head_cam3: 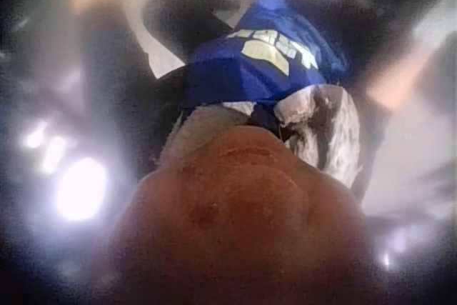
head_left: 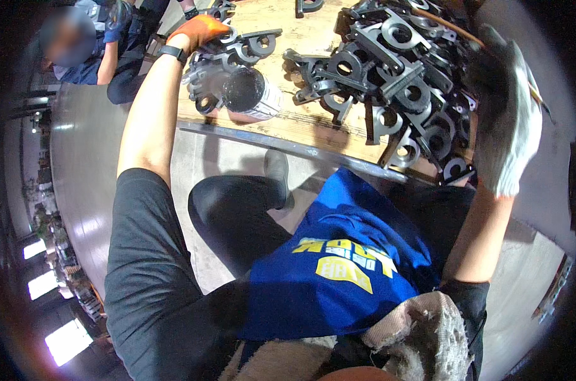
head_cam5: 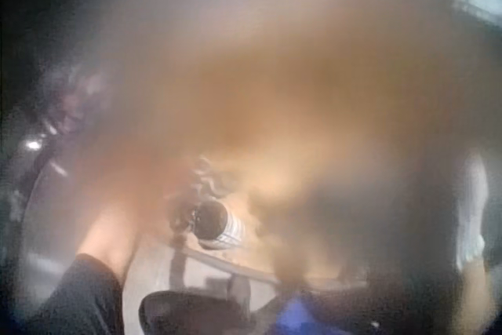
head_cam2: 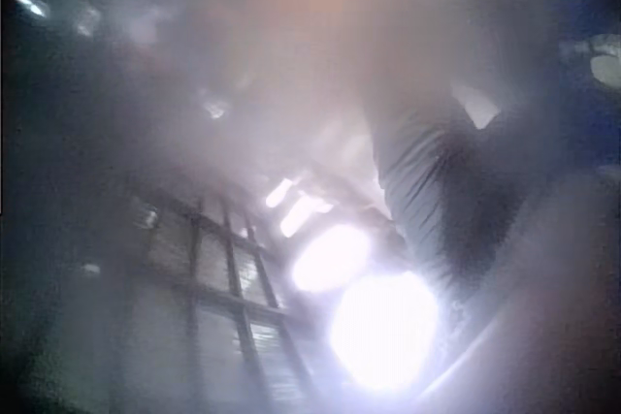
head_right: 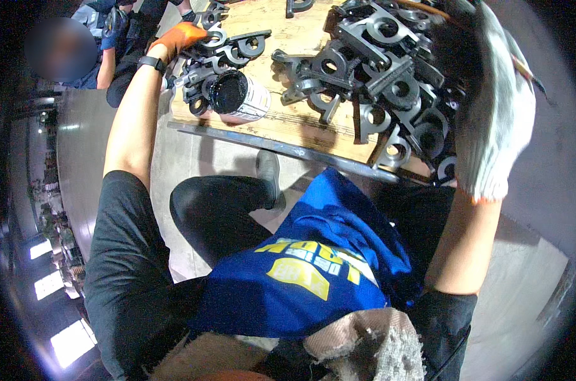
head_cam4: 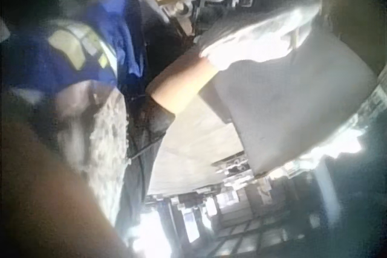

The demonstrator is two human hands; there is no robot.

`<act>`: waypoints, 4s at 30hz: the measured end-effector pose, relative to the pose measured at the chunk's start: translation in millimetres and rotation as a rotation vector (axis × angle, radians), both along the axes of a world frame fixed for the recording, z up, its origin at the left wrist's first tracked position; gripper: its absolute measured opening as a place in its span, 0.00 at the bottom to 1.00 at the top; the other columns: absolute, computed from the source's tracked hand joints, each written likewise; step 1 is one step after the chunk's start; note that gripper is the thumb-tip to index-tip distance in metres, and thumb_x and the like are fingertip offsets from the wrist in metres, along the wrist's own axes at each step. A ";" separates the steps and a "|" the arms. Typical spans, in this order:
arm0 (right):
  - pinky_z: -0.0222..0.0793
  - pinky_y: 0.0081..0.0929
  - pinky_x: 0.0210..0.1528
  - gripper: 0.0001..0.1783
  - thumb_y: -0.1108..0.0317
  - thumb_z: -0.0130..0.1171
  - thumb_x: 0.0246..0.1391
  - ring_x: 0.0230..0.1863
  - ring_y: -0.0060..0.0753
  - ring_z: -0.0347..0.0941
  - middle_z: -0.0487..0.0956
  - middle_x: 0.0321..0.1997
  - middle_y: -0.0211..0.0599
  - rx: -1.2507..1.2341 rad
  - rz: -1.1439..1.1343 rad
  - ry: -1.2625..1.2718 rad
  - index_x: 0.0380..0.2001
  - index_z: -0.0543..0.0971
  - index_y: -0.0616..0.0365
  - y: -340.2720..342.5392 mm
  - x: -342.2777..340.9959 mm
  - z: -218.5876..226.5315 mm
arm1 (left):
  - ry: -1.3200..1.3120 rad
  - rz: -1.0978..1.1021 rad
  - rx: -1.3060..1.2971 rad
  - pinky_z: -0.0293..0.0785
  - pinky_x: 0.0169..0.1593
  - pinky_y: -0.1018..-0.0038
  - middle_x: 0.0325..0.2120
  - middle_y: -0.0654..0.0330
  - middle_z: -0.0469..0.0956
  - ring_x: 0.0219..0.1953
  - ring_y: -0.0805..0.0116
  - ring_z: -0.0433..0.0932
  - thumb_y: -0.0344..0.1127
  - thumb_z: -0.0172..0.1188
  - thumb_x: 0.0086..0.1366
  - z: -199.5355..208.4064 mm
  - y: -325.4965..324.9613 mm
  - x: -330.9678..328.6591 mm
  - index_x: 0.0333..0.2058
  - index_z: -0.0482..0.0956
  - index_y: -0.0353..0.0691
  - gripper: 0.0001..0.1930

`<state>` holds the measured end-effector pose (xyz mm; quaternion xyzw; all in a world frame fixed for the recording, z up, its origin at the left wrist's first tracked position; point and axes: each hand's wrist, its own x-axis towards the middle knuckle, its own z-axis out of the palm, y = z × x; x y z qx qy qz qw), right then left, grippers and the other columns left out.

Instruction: The person repeatedly picks up metal parts from a table, dips a brush into a container of black paint, and applies paint to the parts. The painted parts are placed back on the table. Another person is visible in the background performing a similar task.

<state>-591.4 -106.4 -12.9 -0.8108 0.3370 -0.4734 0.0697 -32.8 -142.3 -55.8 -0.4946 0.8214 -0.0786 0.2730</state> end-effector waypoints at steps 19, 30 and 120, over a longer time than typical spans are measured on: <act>0.70 0.25 0.54 0.22 0.66 0.53 0.59 0.51 0.33 0.75 0.78 0.52 0.42 0.281 -0.226 -0.551 0.56 0.74 0.60 18.8 -49.7 13.1 | 0.579 0.887 -0.019 0.74 0.51 0.64 0.45 0.46 0.80 0.48 0.49 0.79 0.38 0.68 0.45 -183.5 96.8 -264.2 0.45 0.77 0.40 0.25; 0.69 0.23 0.53 0.21 0.62 0.53 0.60 0.49 0.29 0.75 0.80 0.50 0.39 0.305 -0.212 -0.597 0.54 0.76 0.59 18.1 -47.3 13.5 | 0.518 1.207 0.091 0.76 0.47 0.67 0.41 0.45 0.81 0.46 0.53 0.81 0.40 0.68 0.41 -222.3 112.4 -255.8 0.47 0.76 0.34 0.31; 0.72 0.37 0.39 0.20 0.48 0.57 0.57 0.38 0.50 0.79 0.82 0.34 0.48 0.609 0.290 0.293 0.38 0.83 0.52 43.8 324.1 -100.8 | 1.806 0.574 -1.363 0.74 0.39 0.76 0.29 0.63 0.77 0.30 0.71 0.76 0.23 0.59 0.50 29.6 212.7 -89.5 0.46 0.70 0.35 0.21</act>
